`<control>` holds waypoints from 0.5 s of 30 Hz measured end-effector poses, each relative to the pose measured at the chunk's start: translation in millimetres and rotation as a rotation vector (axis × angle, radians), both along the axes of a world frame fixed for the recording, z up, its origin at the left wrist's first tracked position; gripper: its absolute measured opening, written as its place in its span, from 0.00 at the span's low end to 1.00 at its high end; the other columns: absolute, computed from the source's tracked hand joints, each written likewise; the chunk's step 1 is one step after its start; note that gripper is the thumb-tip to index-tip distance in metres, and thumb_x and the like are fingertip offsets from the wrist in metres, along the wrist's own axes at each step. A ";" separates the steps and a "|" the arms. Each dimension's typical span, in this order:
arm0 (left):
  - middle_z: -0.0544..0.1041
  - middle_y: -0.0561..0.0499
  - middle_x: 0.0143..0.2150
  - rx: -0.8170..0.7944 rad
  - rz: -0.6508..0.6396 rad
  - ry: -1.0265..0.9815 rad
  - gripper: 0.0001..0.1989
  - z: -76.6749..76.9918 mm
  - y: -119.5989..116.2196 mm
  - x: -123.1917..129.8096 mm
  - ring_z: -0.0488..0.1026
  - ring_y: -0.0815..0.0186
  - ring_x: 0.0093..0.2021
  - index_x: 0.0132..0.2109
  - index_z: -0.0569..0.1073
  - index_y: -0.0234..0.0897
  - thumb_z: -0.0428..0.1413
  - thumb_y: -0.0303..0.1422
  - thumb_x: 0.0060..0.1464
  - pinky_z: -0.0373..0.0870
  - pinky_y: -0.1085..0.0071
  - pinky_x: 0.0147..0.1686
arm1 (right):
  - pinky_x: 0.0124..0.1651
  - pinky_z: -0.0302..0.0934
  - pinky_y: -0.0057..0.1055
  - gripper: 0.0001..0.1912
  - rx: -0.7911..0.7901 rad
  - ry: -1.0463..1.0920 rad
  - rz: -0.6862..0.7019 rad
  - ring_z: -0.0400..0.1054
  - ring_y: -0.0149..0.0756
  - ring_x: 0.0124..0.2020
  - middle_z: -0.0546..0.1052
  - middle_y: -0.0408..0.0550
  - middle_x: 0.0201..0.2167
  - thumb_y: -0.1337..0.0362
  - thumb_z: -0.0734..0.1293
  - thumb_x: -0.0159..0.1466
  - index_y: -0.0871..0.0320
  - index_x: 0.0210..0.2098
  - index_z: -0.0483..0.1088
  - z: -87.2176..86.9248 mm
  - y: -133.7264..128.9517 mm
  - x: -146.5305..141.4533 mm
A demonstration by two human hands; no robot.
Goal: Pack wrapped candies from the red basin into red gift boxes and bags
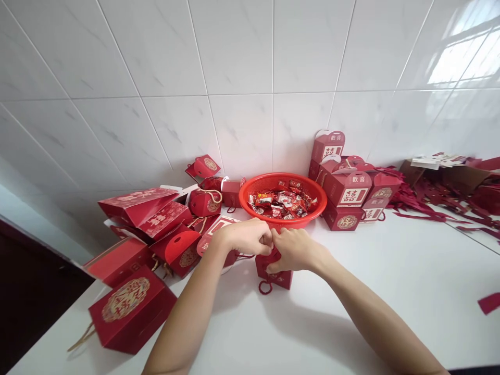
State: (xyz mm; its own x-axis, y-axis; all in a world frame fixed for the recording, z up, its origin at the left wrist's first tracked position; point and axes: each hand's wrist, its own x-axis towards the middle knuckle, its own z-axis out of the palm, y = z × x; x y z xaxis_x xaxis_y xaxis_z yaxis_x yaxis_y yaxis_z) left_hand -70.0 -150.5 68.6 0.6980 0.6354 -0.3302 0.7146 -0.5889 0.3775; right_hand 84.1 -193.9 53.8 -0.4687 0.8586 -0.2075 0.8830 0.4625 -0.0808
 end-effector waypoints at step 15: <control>0.79 0.47 0.53 -0.029 0.195 -0.066 0.29 32.1 -23.3 -15.1 0.77 0.58 0.50 0.61 0.72 0.39 0.56 0.44 0.54 0.71 0.72 0.44 | 0.35 0.62 0.38 0.20 0.161 0.035 -1.038 0.74 0.53 0.41 0.79 0.58 0.42 0.47 0.68 0.58 0.56 0.40 0.71 0.5 6.5 220.0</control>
State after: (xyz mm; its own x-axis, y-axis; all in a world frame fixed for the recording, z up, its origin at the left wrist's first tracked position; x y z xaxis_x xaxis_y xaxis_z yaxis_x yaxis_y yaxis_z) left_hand -85.1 -173.8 100.7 0.5837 0.7514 -0.3078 0.7870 -0.4300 0.4425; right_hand 304.1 -187.4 54.3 0.5093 0.8588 -0.0561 0.8506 -0.5122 -0.1189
